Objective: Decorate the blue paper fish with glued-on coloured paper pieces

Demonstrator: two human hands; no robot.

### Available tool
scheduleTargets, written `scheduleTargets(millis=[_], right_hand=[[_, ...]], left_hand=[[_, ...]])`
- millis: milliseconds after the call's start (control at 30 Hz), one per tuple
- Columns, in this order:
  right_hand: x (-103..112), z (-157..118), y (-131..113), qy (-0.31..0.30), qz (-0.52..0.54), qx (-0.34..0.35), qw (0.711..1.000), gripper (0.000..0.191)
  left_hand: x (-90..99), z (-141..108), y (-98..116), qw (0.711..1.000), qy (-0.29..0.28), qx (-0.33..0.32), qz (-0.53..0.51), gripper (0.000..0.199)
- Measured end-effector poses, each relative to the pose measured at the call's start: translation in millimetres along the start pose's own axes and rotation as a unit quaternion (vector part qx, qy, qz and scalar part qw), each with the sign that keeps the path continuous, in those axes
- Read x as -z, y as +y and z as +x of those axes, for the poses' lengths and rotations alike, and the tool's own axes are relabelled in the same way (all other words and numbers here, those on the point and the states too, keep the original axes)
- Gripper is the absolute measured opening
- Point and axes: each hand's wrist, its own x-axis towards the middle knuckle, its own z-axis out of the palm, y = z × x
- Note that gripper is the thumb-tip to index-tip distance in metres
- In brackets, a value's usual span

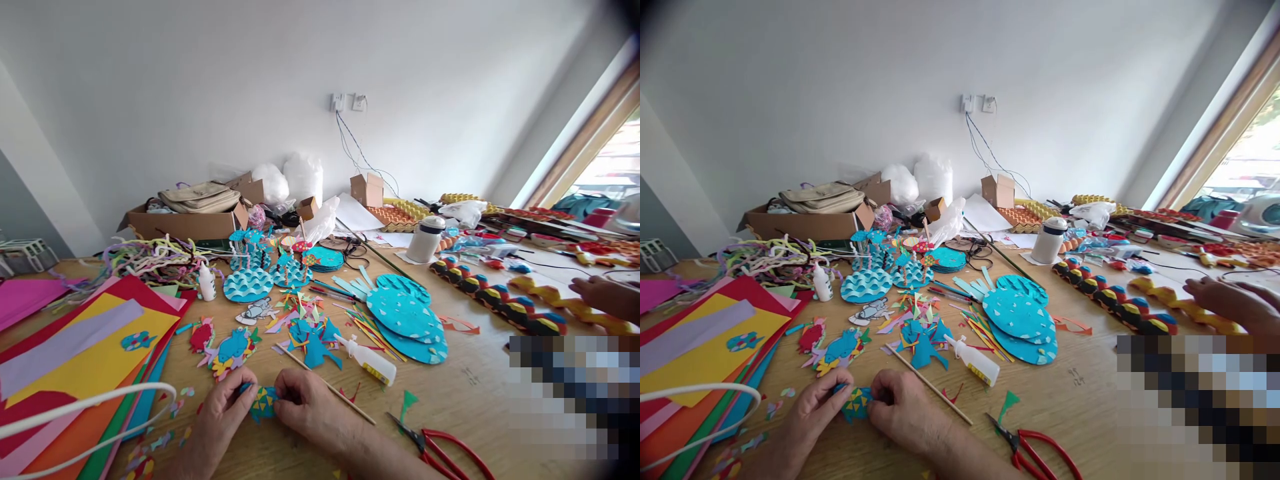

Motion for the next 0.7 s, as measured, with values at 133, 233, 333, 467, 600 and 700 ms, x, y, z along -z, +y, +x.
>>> scheduleTargets(millis=[133,233,333,467,600,700], right_hand=[[-1.4,0.9,1.5,0.009,-0.007,-0.002,1.000,0.004],[-1.5,0.2,2.0,0.008,0.003,0.001,1.000,0.003],[-1.2,-0.4,2.1,0.005,0.010,0.003,1.000,0.004],[-0.3,-0.1,1.6,-0.003,0.009,0.002,1.000,0.003],[0.9,0.8,0.3,-0.006,0.015,0.003,1.000,0.005],[1.0,0.9,-0.5,-0.003,0.021,0.001,1.000,0.004]], left_hand=[[0.4,-0.8,0.9,1.000,0.002,-0.008,0.005,0.022],[-0.1,0.0,1.5,1.000,0.019,-0.009,0.010,0.020],[-0.1,0.7,1.8,0.999,0.029,-0.009,0.014,0.020],[1.7,-0.9,1.7,0.999,0.032,-0.024,0.022,0.019],[3.2,-4.7,-2.5,0.999,0.018,-0.025,0.021,0.020],[2.2,-5.7,-7.1,0.999,0.027,-0.022,0.012,0.020]])
